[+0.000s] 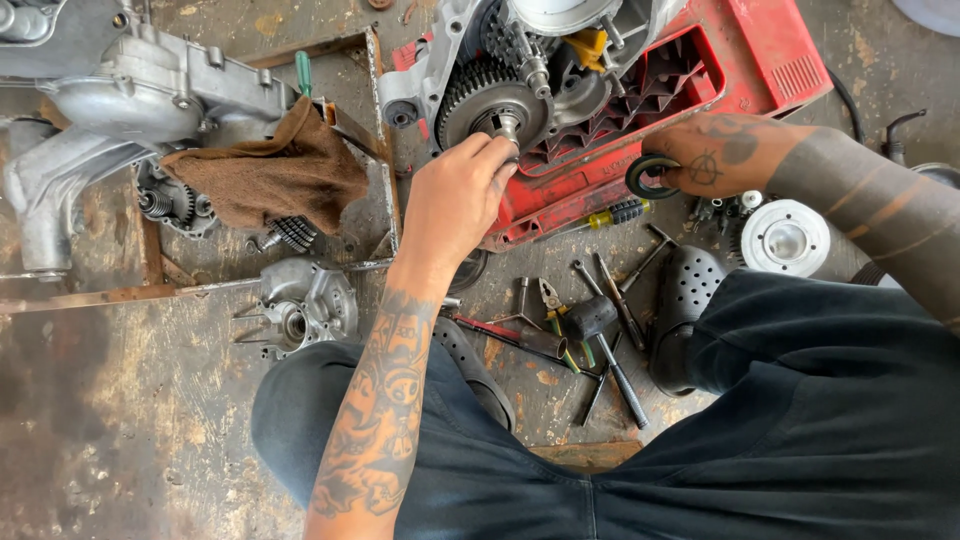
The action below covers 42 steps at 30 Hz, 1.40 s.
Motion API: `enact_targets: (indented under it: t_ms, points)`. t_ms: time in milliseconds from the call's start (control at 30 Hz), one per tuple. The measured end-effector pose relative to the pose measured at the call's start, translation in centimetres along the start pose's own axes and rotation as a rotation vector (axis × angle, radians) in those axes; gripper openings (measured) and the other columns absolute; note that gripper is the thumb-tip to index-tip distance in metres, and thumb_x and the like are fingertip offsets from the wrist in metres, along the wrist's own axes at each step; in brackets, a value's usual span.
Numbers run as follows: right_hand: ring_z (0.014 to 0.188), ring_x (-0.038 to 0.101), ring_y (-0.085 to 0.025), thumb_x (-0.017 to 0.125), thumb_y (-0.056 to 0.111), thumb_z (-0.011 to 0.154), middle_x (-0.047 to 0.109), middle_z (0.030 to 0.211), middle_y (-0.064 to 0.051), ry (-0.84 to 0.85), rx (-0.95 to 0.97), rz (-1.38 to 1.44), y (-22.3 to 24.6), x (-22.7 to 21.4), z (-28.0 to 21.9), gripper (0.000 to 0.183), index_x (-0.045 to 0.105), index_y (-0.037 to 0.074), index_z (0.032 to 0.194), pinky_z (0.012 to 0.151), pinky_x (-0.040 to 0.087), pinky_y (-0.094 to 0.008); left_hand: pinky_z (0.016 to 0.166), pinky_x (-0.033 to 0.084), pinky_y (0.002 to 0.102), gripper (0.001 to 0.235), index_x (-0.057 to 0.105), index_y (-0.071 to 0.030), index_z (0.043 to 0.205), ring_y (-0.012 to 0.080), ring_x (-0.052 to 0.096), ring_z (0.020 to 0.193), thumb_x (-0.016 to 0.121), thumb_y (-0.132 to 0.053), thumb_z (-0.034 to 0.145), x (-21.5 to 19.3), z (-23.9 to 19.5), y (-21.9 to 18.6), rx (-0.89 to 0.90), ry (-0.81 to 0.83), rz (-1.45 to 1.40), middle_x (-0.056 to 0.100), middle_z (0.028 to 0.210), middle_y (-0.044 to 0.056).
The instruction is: Repairing a motorcycle engine by assembling gears and seals into the crankcase
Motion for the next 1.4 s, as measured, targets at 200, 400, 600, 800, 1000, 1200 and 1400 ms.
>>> enact_targets:
  t_ms: [200, 400, 600, 800, 1000, 1200, 1400]
  points:
    - [0.096, 0.075, -0.032, 0.062, 0.023, 0.093, 0.078, 0.101, -0.007, -0.110, -0.109, -0.023, -1.7, 0.6, 1.5, 0.022, 0.066, 0.012, 0.111, 0.087, 0.058, -0.047, 0.065, 0.049, 0.038, 0.010, 0.066, -0.010, 0.101, 0.0281, 0.062, 0.069, 0.067, -0.009, 0.091, -0.3, 0.0, 0.2, -0.039, 0.035, -0.083, 0.065, 0.089, 0.003]
    - [0.091, 0.077, -0.034, 0.060, 0.015, 0.094, 0.080, 0.101, -0.011, -0.086, -0.015, 0.029, -1.3, -1.1, 0.2, 0.028, 0.067, 0.012, 0.121, 0.081, 0.060, -0.048, 0.068, 0.051, 0.035, 0.012, 0.069, -0.010, 0.103, 0.0261, 0.066, 0.074, 0.065, -0.013, 0.093, -1.2, 0.2, 0.2, -0.072, 0.018, -0.134, 0.071, 0.096, 0.001]
    - [0.099, 0.075, -0.035, 0.059, 0.020, 0.094, 0.077, 0.108, -0.014, -0.082, -0.045, -0.027, -3.0, 0.2, 1.4, 0.030, 0.064, 0.008, 0.121, 0.089, 0.060, -0.050, 0.067, 0.052, 0.033, 0.018, 0.069, -0.009, 0.108, 0.0212, 0.065, 0.070, 0.069, -0.007, 0.090, -3.3, 0.5, 1.5, -0.164, -0.057, -0.085, 0.071, 0.100, 0.002]
    - [0.101, 0.072, -0.036, 0.061, 0.020, 0.090, 0.078, 0.106, -0.012, -0.082, -0.022, -0.023, -4.0, 2.4, 2.5, 0.027, 0.065, 0.010, 0.115, 0.089, 0.058, -0.050, 0.083, 0.052, 0.037, 0.047, 0.054, -0.006, 0.129, 0.0240, 0.063, 0.095, 0.073, -0.003, 0.086, -2.9, 0.4, 2.2, -0.187, -0.072, -0.062, 0.061, 0.112, 0.008]
    - [0.090, 0.073, -0.034, 0.059, 0.029, 0.096, 0.077, 0.094, -0.011, -0.081, -0.076, -0.036, -2.4, 1.5, 1.6, 0.023, 0.063, 0.009, 0.106, 0.082, 0.058, -0.048, 0.083, 0.054, 0.040, 0.041, 0.052, -0.008, 0.122, 0.0274, 0.064, 0.095, 0.075, -0.003, 0.088, -4.0, 0.7, 3.9, -0.207, -0.202, 0.002, 0.057, 0.107, 0.010]
    - [0.079, 0.076, -0.038, 0.062, 0.021, 0.096, 0.079, 0.093, -0.012, -0.197, -0.123, 0.020, -2.9, -0.2, 0.9, 0.023, 0.065, 0.008, 0.114, 0.075, 0.060, -0.050, 0.108, 0.047, 0.054, 0.082, 0.041, 0.004, 0.145, 0.0436, 0.057, 0.132, 0.056, -0.062, 0.099, -2.4, 0.3, 8.1, -0.302, -0.177, -0.284, 0.053, 0.144, 0.029]
    - [0.091, 0.076, -0.035, 0.061, 0.017, 0.091, 0.079, 0.101, -0.011, -0.173, -0.105, -0.007, -3.6, 1.3, 2.1, 0.028, 0.063, 0.009, 0.118, 0.082, 0.059, -0.048, 0.109, 0.040, 0.046, 0.056, 0.046, -0.009, 0.147, 0.0344, 0.056, 0.129, 0.065, -0.027, 0.097, 0.1, 0.0, 8.9, -0.249, -0.111, -0.218, 0.058, 0.143, 0.016]
Point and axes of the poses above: each hand's wrist, its own z-axis towards the middle knuckle, its own x-axis out of the palm, y = z × x, the point moved 7 cm from there along z, towards the middle knuckle
